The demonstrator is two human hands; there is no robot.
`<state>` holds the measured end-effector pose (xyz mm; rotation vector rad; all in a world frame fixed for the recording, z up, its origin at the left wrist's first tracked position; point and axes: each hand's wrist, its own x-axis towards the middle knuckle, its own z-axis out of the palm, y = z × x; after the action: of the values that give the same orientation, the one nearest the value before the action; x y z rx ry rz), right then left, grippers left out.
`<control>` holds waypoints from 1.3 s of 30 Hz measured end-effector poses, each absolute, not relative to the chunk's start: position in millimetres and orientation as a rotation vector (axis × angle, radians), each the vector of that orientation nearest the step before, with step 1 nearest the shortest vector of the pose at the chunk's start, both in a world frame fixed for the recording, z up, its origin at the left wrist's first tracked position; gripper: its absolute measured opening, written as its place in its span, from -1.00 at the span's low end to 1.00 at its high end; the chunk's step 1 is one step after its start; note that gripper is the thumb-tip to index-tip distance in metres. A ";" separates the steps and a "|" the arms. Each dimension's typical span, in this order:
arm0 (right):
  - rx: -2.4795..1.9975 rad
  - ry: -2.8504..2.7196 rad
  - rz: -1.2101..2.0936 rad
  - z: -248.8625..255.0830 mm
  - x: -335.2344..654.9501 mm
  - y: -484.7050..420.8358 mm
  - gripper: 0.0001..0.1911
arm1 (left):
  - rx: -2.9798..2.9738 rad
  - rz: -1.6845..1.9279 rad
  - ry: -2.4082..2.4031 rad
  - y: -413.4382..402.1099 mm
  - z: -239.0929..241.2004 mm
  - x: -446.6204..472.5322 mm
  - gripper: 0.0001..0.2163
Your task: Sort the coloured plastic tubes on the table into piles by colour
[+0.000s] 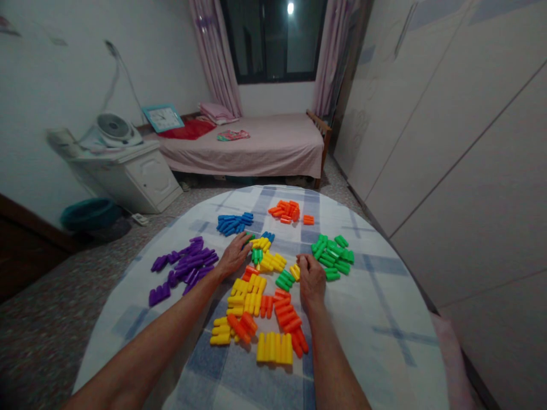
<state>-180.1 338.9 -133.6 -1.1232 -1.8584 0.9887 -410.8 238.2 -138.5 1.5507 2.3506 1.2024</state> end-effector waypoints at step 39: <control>-0.877 -2.608 0.622 -107.2 -180.7 318.3 -0.73 | 1.093 1.696 2.047 227.5 -127.7 -376.3 -0.62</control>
<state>-180.7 318.3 -107.2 -0.8769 -2.6076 0.6224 -376.3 227.5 -127.7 1.0925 2.0473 1.6961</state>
